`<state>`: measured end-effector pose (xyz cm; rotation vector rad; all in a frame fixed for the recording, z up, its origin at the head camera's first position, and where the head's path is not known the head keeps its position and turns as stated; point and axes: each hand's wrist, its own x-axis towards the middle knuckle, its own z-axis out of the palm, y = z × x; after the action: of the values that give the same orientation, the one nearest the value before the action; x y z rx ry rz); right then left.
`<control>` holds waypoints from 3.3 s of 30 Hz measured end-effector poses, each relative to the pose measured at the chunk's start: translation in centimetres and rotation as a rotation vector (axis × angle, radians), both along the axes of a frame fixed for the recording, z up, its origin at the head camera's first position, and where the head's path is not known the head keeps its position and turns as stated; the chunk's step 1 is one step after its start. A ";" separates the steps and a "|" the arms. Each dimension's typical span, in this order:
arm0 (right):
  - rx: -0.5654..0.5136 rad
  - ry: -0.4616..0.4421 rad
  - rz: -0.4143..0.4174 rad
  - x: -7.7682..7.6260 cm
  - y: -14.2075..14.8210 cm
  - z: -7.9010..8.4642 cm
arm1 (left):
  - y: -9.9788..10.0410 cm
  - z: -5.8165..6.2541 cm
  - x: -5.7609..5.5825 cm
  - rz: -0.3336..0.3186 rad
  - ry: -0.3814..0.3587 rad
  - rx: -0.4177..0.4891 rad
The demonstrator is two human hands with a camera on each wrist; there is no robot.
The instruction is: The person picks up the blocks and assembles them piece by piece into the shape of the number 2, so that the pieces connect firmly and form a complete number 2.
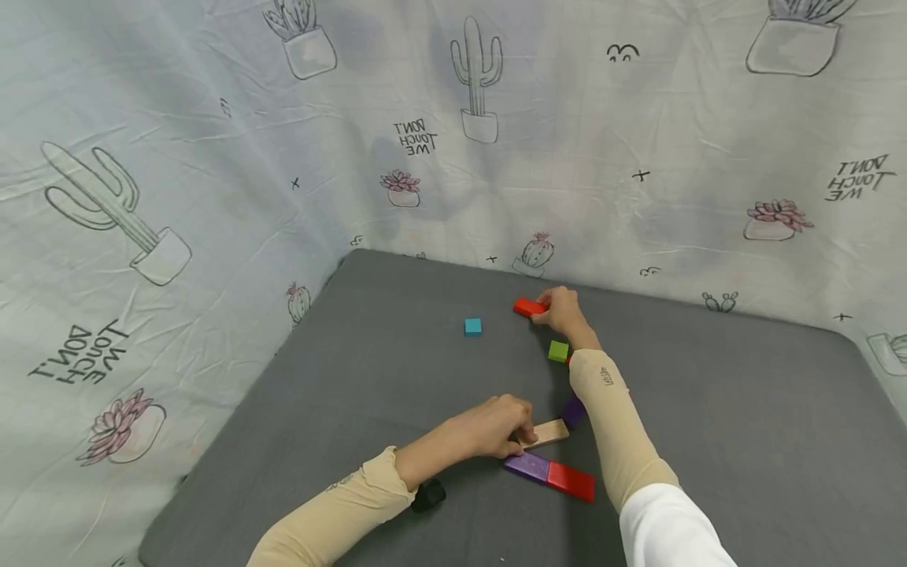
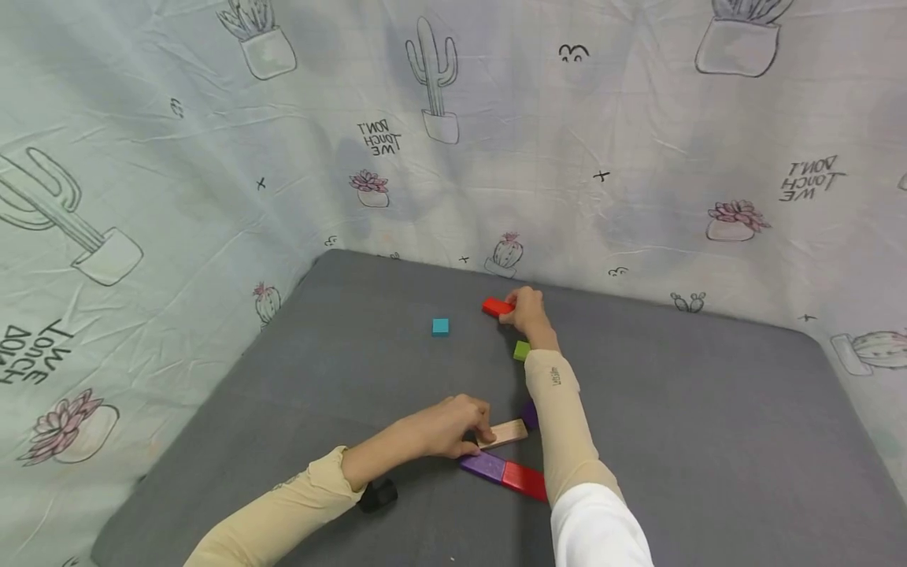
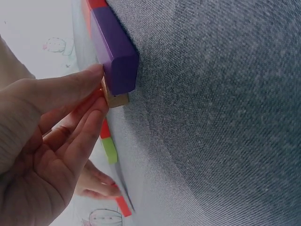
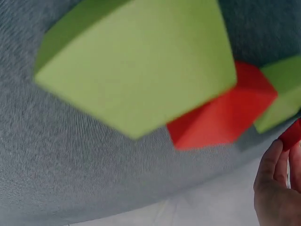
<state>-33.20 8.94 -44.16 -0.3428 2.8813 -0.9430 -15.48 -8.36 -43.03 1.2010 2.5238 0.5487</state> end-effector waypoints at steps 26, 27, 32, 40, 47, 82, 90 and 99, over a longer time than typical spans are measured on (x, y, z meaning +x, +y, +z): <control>-0.327 0.129 -0.028 2.3 3.2 3.4 | 0.4 0.1 0.4 0.018 -0.009 -0.039; -0.329 0.128 -0.024 2.4 3.3 3.5 | 0.4 0.1 0.4 0.017 -0.006 -0.043; -0.329 0.146 -0.004 3.0 3.5 3.9 | 0.4 0.2 0.3 0.024 -0.012 -0.046; -0.304 0.173 0.069 4.8 3.1 4.1 | 0.6 0.1 0.3 0.028 -0.026 -0.045; -0.331 0.170 0.098 5.8 2.8 4.6 | 0.8 0.3 0.2 0.034 -0.040 -0.042; -0.102 0.220 0.563 5.0 2.7 2.3 | 0.8 -0.1 0.1 0.029 -0.026 -0.039; -0.061 0.195 0.598 4.4 2.7 1.8 | 0.7 -0.3 0.0 0.019 -0.013 -0.035; -0.028 0.138 0.600 4.3 3.1 0.9 | 0.7 -0.2 -0.1 0.018 -0.032 -0.030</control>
<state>-28.95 12.02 -43.23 -1.2256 2.6044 -0.8618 -15.59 -7.66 -43.21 1.1508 2.5096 0.5283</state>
